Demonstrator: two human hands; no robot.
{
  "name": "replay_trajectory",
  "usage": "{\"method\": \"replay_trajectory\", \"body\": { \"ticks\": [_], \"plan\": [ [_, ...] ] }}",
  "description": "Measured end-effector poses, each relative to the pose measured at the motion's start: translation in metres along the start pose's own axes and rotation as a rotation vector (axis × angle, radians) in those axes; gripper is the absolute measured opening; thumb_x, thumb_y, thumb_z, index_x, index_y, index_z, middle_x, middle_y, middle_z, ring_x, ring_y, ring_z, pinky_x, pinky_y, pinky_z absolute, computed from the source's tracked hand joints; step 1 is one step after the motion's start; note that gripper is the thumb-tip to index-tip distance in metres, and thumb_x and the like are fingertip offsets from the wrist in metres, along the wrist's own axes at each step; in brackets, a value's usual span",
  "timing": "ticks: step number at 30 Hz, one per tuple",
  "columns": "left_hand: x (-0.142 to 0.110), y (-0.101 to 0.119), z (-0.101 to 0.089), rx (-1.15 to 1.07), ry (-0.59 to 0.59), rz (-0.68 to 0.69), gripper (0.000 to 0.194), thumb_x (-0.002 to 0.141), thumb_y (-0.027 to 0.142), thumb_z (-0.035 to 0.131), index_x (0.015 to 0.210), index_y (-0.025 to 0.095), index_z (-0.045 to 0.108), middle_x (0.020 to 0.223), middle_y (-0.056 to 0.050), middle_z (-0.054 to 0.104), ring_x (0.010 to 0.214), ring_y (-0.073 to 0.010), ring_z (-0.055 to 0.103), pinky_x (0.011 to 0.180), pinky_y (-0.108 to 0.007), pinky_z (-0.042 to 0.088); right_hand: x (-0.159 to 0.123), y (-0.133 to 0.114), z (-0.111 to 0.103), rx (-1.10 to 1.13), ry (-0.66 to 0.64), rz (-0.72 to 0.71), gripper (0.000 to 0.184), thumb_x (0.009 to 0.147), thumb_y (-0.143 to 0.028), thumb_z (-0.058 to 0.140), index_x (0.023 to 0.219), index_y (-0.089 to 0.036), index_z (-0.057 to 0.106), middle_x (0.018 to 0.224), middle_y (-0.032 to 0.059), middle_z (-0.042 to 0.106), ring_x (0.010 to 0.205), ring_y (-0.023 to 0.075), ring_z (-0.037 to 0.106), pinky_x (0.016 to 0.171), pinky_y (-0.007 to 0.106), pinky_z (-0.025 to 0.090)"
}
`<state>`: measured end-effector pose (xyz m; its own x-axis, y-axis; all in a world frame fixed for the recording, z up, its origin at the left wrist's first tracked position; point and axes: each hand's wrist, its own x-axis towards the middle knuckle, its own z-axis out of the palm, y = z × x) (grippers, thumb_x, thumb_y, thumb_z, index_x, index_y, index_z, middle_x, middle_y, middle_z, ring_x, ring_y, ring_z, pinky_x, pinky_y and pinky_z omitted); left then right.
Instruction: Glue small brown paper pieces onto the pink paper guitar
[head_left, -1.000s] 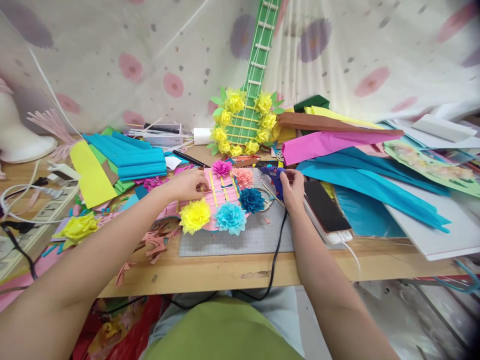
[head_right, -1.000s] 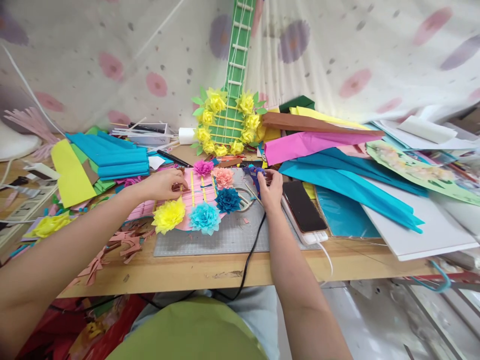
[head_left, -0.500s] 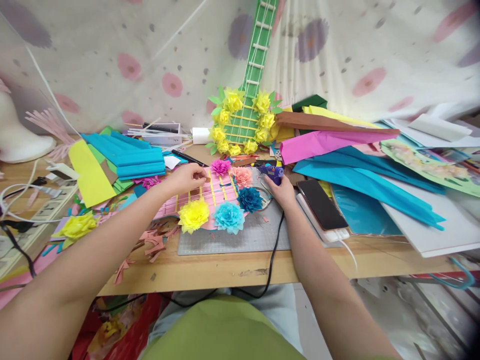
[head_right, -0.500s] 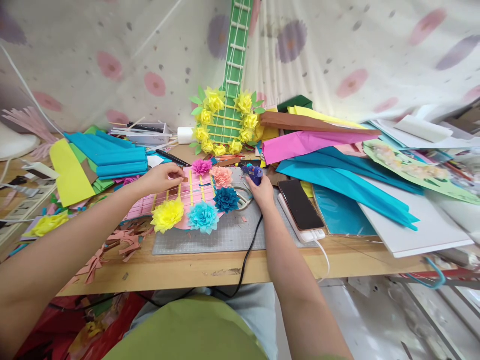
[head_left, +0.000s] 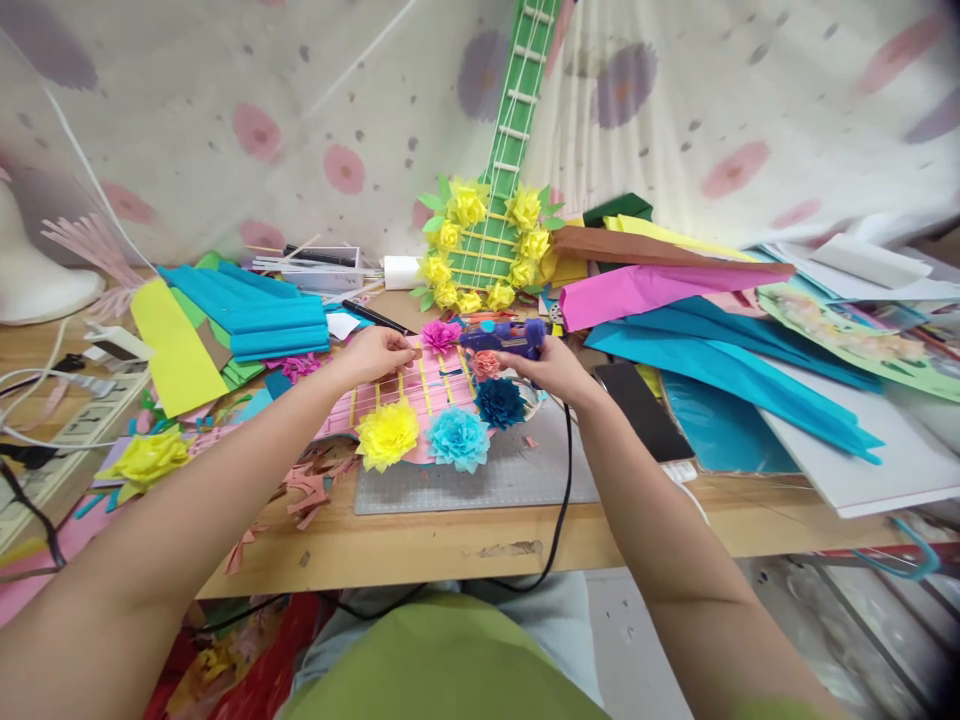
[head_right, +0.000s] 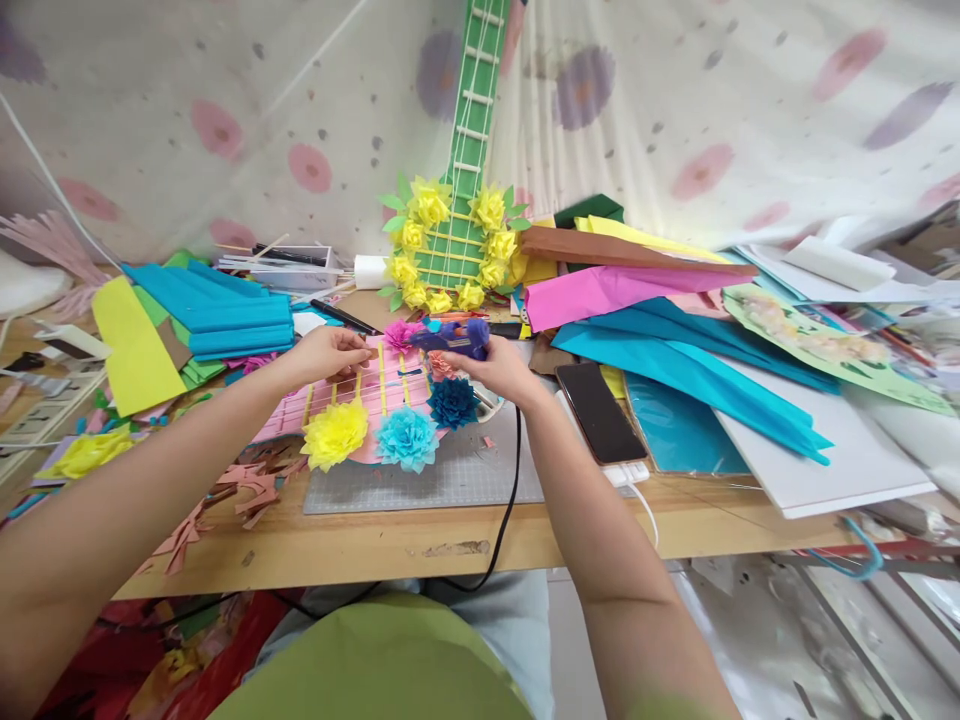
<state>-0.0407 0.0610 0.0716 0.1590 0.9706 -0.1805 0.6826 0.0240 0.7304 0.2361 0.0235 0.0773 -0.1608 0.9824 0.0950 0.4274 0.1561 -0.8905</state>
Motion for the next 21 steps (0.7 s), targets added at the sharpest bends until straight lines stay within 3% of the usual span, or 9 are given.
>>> {"method": "replay_trajectory", "body": {
  "ticks": [7,11,21],
  "plan": [
    [-0.007,0.017,-0.001,-0.055,-0.032,-0.096,0.03,0.066,0.046,0.069,0.075,0.017,0.067,0.064,-0.005,0.069,0.04,-0.0108,0.05,0.039,-0.025,0.034,0.007,-0.015,0.015,-0.197,-0.103,-0.054,0.035,0.071,-0.053,0.066,0.077,-0.018,0.068,0.073,0.0045,0.07,0.072,0.0191,0.063,0.067,0.03,0.047],
    [-0.007,0.02,-0.001,-0.08,-0.03,-0.127,0.031,0.065,0.047,0.071,0.075,0.017,0.067,0.07,-0.006,0.071,0.041,-0.0104,0.051,0.038,-0.024,0.032,0.009,-0.015,0.018,-0.22,-0.101,-0.047,0.036,0.073,-0.054,0.065,0.07,-0.018,0.066,0.071,0.0042,0.069,0.07,0.0185,0.062,0.065,0.029,0.046],
    [-0.006,0.023,-0.001,-0.062,-0.048,-0.134,0.029,0.068,0.043,0.071,0.074,0.015,0.067,0.073,-0.006,0.07,0.04,-0.0082,0.049,0.037,-0.022,0.031,0.013,-0.01,0.02,-0.193,-0.121,-0.065,0.035,0.074,-0.051,0.066,0.077,-0.017,0.067,0.07,0.0041,0.069,0.067,0.0168,0.062,0.065,0.028,0.045]
  ]
}}
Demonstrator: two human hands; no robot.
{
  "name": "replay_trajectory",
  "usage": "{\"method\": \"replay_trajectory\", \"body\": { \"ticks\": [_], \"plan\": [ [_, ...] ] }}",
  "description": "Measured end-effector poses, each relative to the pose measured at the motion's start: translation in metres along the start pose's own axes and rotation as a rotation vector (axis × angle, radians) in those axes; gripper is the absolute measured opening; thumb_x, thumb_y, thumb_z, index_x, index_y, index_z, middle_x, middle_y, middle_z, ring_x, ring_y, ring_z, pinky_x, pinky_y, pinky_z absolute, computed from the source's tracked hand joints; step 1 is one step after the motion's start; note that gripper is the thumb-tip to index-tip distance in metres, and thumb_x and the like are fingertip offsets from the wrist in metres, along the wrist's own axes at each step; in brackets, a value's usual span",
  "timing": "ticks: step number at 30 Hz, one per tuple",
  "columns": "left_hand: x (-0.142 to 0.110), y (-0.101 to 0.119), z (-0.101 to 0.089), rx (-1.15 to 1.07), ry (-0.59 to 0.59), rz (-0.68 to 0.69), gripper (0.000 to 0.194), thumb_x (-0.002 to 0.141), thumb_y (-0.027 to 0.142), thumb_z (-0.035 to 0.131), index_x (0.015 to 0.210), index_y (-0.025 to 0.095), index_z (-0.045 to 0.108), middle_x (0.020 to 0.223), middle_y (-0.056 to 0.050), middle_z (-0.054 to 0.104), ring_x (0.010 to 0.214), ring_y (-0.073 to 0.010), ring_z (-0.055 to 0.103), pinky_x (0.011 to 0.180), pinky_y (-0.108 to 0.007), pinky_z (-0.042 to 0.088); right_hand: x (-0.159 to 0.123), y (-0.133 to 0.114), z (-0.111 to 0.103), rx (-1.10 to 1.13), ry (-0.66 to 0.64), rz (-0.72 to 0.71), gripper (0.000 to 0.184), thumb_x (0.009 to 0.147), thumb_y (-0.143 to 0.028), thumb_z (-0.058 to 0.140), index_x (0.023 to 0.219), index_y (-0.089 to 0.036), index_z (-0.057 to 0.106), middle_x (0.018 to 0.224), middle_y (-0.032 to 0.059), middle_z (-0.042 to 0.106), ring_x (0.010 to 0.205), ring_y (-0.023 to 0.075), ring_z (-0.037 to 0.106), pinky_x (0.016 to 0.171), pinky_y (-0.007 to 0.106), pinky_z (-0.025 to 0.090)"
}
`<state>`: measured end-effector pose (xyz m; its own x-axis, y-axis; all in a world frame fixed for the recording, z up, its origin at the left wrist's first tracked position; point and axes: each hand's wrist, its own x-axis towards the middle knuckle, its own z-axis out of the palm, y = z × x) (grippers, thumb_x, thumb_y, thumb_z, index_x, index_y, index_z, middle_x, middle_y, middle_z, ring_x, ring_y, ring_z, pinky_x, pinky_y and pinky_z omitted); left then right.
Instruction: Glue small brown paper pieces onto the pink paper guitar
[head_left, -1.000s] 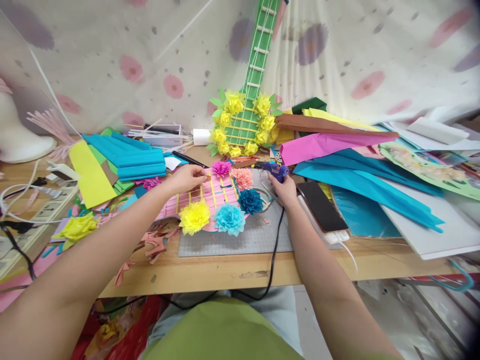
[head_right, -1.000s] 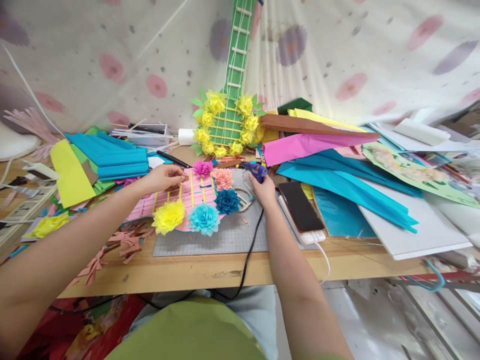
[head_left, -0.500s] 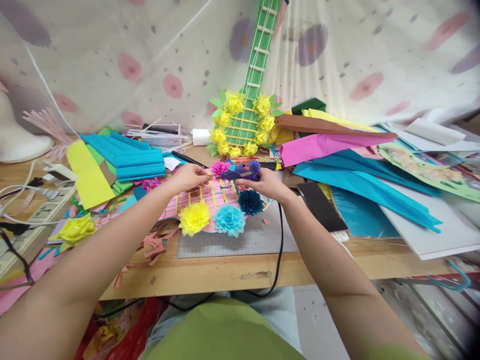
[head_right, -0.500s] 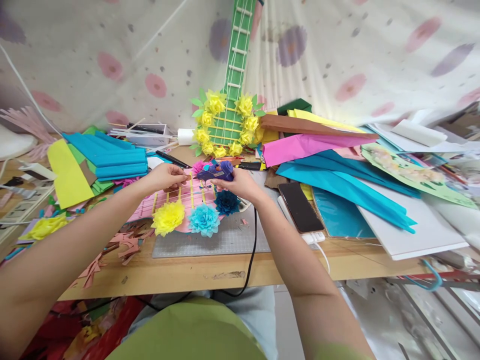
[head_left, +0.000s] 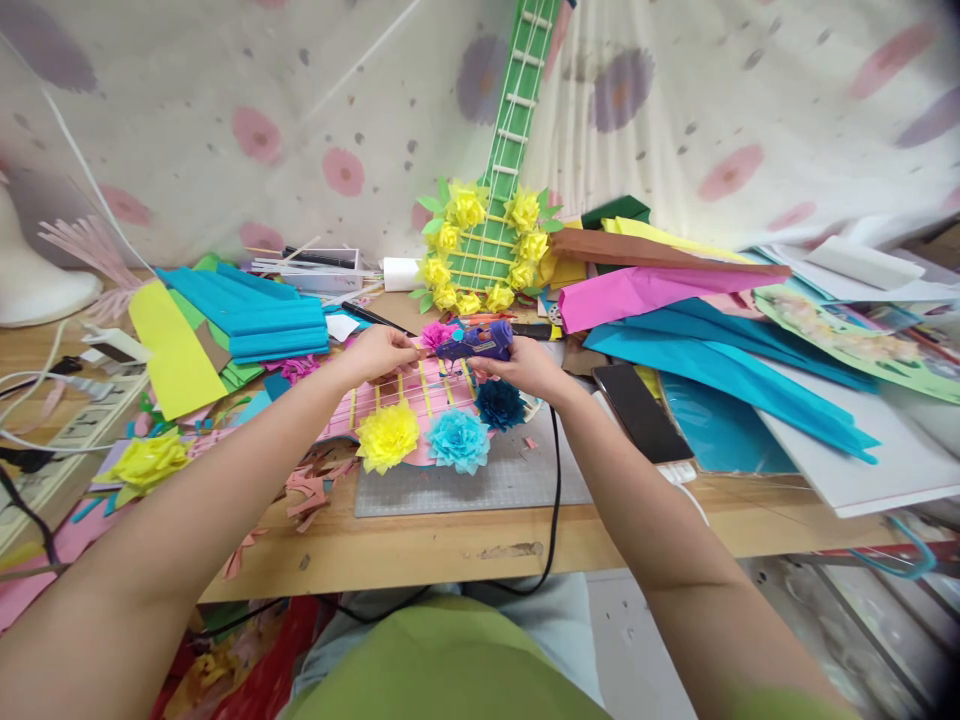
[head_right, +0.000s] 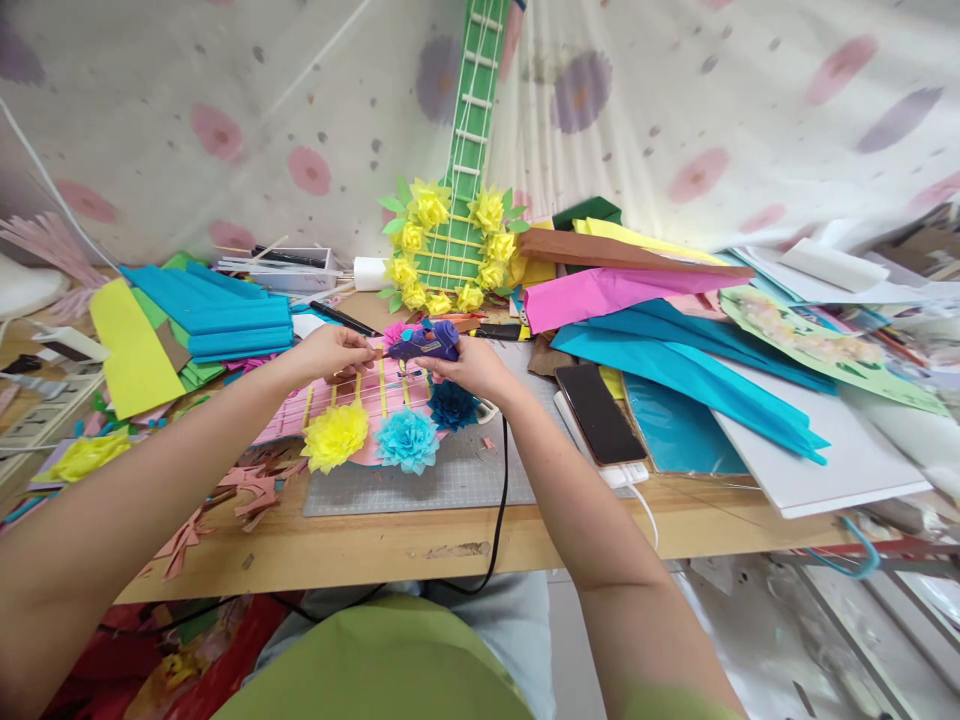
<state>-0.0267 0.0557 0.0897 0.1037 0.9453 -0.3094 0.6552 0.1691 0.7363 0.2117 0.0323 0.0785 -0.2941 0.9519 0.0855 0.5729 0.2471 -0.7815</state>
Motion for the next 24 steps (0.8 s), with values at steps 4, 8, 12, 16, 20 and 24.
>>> {"method": "replay_trajectory", "body": {
  "ticks": [4,8,12,16,20,24],
  "plan": [
    [-0.0028,0.0028,-0.0002,-0.029,-0.002,-0.019,0.026,0.067,0.039,0.072,0.074,0.015,0.067,0.07,-0.005,0.069,0.041,-0.0084,0.05,0.037,-0.02,0.031,0.0021,0.0024,0.0011,0.005,0.003,-0.012,0.036,0.075,-0.052,0.064,0.076,-0.017,0.068,0.07,0.0039,0.069,0.068,0.0173,0.062,0.066,0.028,0.046],
    [-0.0057,0.0051,-0.0005,-0.063,-0.009,-0.028,0.023,0.067,0.037,0.072,0.074,0.015,0.067,0.066,-0.004,0.067,0.041,-0.0085,0.05,0.037,-0.02,0.03,0.0025,-0.0006,-0.0004,-0.028,0.02,0.015,0.037,0.076,-0.053,0.064,0.084,-0.017,0.071,0.073,0.0038,0.07,0.072,0.0191,0.063,0.068,0.029,0.047],
    [-0.0047,0.0045,-0.0006,-0.052,-0.009,-0.01,0.023,0.066,0.036,0.072,0.072,0.014,0.067,0.062,-0.004,0.066,0.04,-0.0081,0.048,0.036,-0.021,0.03,0.0018,-0.0047,-0.0028,-0.042,0.041,0.015,0.038,0.076,-0.05,0.066,0.096,-0.019,0.072,0.081,0.0037,0.072,0.08,0.0204,0.065,0.073,0.03,0.048],
    [-0.0045,0.0053,-0.0003,-0.042,-0.009,-0.002,0.021,0.067,0.036,0.071,0.071,0.015,0.068,0.065,-0.004,0.067,0.04,-0.0084,0.048,0.037,-0.021,0.03,0.0022,-0.0044,-0.0033,-0.04,0.044,-0.004,0.037,0.077,-0.049,0.066,0.098,-0.019,0.072,0.085,0.0039,0.073,0.082,0.0204,0.065,0.075,0.031,0.048],
    [-0.0078,0.009,-0.0006,-0.049,-0.011,0.002,0.019,0.068,0.032,0.071,0.069,0.014,0.067,0.063,-0.004,0.067,0.041,-0.0073,0.048,0.038,-0.02,0.03,0.0024,-0.0037,-0.0029,-0.081,0.033,0.009,0.037,0.076,-0.051,0.065,0.089,-0.017,0.072,0.077,0.0043,0.072,0.076,0.0201,0.065,0.069,0.029,0.047],
    [-0.0078,0.0093,-0.001,-0.066,0.0,-0.013,0.018,0.069,0.032,0.071,0.068,0.015,0.066,0.061,-0.004,0.066,0.044,-0.0089,0.051,0.039,-0.019,0.032,0.0016,-0.0046,-0.0023,-0.102,0.023,0.009,0.032,0.076,-0.047,0.066,0.085,-0.016,0.071,0.075,0.004,0.071,0.075,0.0196,0.065,0.068,0.028,0.046]
  ]
}}
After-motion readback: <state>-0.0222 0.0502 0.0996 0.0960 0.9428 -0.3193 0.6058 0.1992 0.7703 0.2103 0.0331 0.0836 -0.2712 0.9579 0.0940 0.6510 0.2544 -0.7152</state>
